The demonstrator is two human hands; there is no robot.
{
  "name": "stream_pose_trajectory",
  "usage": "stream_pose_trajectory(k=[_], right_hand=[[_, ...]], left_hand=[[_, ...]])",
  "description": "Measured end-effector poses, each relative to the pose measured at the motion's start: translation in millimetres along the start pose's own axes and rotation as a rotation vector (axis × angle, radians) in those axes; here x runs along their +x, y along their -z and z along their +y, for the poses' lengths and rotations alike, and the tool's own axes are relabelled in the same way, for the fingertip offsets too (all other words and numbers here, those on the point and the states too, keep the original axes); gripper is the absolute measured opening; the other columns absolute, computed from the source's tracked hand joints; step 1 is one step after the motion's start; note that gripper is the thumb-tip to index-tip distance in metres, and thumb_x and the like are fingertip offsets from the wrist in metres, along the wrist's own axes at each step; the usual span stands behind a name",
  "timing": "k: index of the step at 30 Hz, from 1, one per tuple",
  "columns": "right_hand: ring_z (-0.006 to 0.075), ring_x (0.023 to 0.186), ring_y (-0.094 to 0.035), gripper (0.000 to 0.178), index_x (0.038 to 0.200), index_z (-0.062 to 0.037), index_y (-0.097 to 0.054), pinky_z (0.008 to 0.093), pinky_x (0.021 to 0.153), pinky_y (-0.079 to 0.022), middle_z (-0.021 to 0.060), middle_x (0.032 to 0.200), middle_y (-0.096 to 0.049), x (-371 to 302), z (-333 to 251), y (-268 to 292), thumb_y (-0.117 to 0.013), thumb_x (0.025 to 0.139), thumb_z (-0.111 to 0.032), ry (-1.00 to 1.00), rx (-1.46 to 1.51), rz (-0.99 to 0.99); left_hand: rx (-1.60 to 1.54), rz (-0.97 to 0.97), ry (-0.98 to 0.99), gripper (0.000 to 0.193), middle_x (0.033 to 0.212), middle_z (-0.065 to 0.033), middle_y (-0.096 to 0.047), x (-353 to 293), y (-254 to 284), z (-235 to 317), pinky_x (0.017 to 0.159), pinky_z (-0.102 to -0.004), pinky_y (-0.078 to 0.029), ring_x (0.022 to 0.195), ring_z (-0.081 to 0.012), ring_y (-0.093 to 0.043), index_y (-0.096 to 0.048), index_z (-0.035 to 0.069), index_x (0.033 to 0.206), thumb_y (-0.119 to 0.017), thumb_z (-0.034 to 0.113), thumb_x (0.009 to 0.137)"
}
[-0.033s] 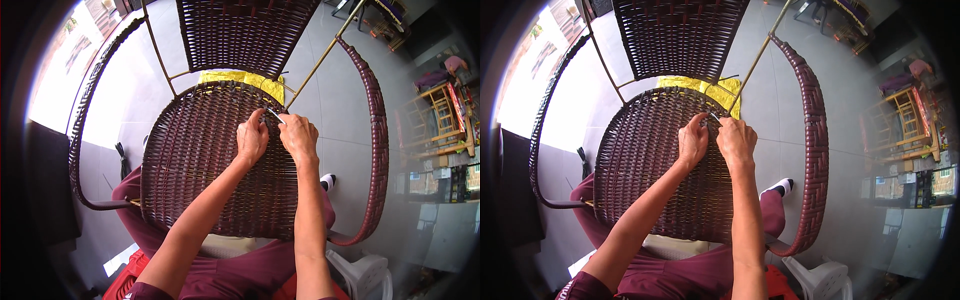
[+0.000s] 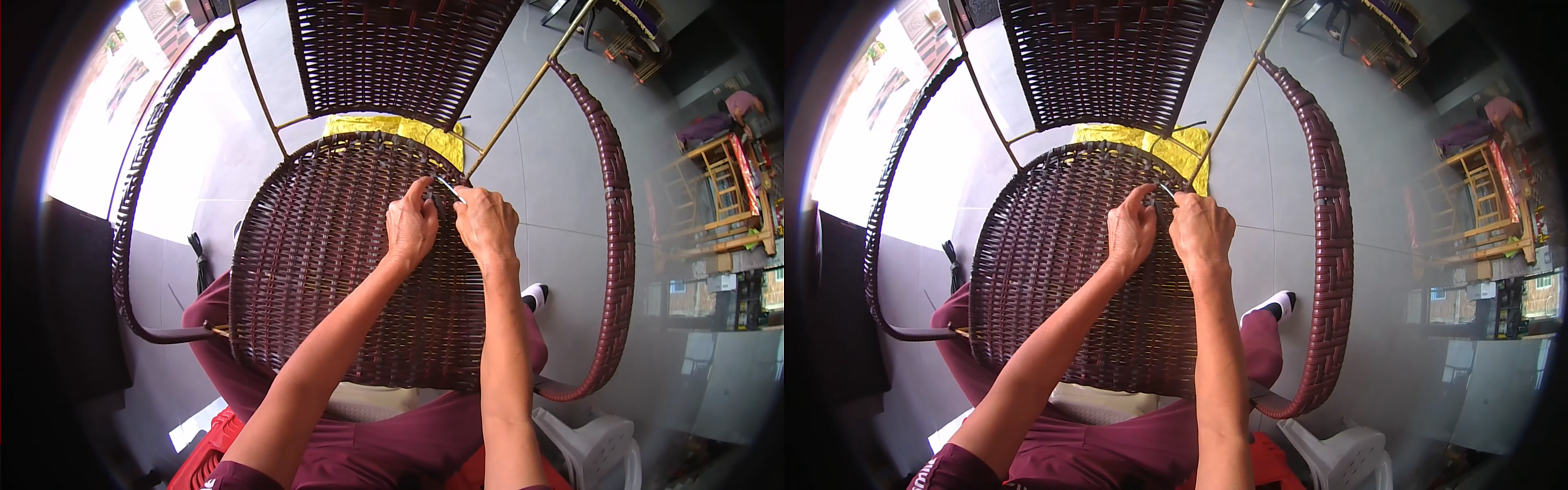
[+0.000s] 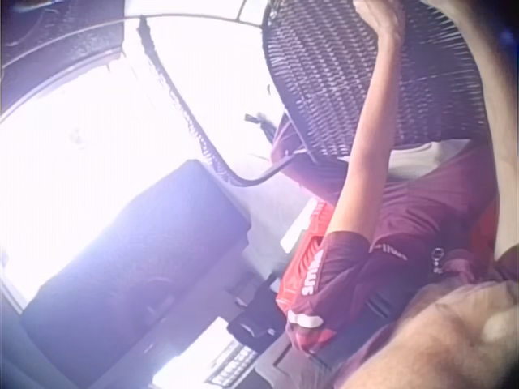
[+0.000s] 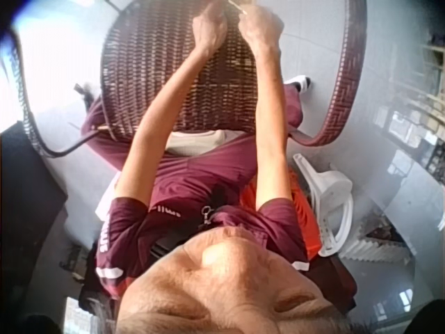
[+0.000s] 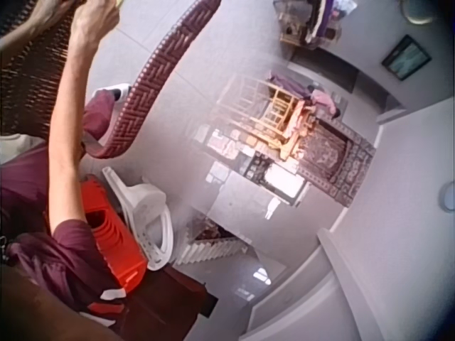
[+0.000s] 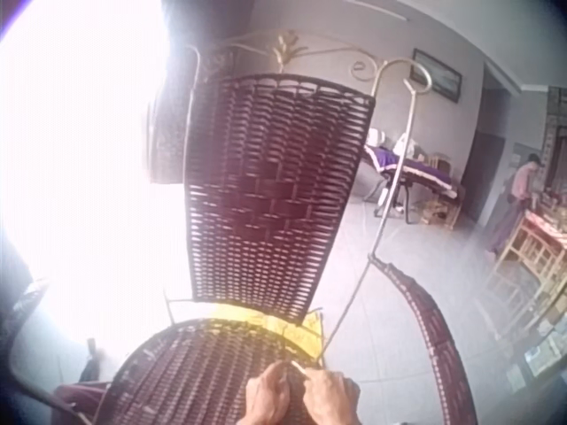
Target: The person repairs a woven chair by inserting new strands of material into the existing weave using a screwdriver to pry open gaps and then tightening the connections.
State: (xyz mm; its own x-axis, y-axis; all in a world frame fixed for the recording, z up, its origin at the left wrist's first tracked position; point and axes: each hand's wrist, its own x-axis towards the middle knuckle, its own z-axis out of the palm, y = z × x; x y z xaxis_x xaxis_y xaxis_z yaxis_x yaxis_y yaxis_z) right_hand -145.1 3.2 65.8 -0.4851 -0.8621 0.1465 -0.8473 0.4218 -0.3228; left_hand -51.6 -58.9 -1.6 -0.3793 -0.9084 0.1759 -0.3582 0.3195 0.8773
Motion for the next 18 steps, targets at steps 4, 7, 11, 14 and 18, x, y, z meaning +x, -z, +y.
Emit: stream_pose_trajectory(k=[4,7,11,14,18], right_hand=[[0.0344,0.070,-0.063,0.008,0.081,-0.0075,-0.065,0.0429,0.063,-0.050,0.0159,0.074,-0.064,-3.1,3.2,-1.6,-0.059,0.077,-0.010,0.014,0.024,0.002],[0.0335,0.069,-0.063,0.010,0.082,-0.0080,-0.065,0.0422,0.062,-0.050,0.0151,0.073,-0.064,-0.5,1.8,2.6,-0.057,0.076,-0.008,0.031,-0.029,0.014],[0.0326,0.068,-0.063,0.011,0.081,-0.0078,-0.065,0.0417,0.061,-0.049,0.0152,0.072,-0.063,-0.8,-0.2,-2.4,-0.055,0.076,-0.007,0.000,-0.047,0.017],[0.0329,0.069,-0.063,0.011,0.085,-0.0065,-0.064,0.0422,0.061,-0.049,0.0157,0.075,-0.063,-2.2,5.1,-7.0,-0.055,0.078,-0.007,0.061,-0.080,0.039],[0.0345,0.070,-0.062,0.017,0.095,-0.0071,-0.065,0.0428,0.061,-0.049,0.0161,0.074,-0.062,-7.8,10.1,-14.2,-0.058,0.080,-0.012,0.022,0.073,0.045]], left_hand=[[0.011,-0.064,0.071,0.033,0.063,-0.0222,-0.057,0.4,3.6,6.6,0.056,-0.0431,-0.044,0.059,-0.0367,-0.058,-0.055,0.005,0.110,-0.052,0.004,0.077],[-0.012,-0.059,0.050,0.033,0.064,-0.0227,-0.057,-0.8,1.8,4.0,0.056,-0.0430,-0.045,0.059,-0.0368,-0.059,-0.055,0.005,0.111,-0.051,0.004,0.078],[-0.002,-0.002,0.001,0.034,0.056,-0.0160,-0.052,-0.6,-1.6,-0.3,0.051,-0.0370,-0.041,0.047,-0.0258,-0.050,-0.057,0.006,0.111,-0.053,0.005,0.078],[0.000,-0.002,0.002,0.034,0.056,-0.0158,-0.053,-0.2,-1.3,0.6,0.051,-0.0367,-0.041,0.047,-0.0256,-0.050,-0.057,0.005,0.111,-0.053,0.005,0.078],[0.011,-0.031,0.025,0.034,0.059,-0.0179,-0.055,-0.2,1.2,4.7,0.054,-0.0396,-0.043,0.053,-0.0305,-0.054,-0.057,0.006,0.111,-0.052,0.004,0.078]])
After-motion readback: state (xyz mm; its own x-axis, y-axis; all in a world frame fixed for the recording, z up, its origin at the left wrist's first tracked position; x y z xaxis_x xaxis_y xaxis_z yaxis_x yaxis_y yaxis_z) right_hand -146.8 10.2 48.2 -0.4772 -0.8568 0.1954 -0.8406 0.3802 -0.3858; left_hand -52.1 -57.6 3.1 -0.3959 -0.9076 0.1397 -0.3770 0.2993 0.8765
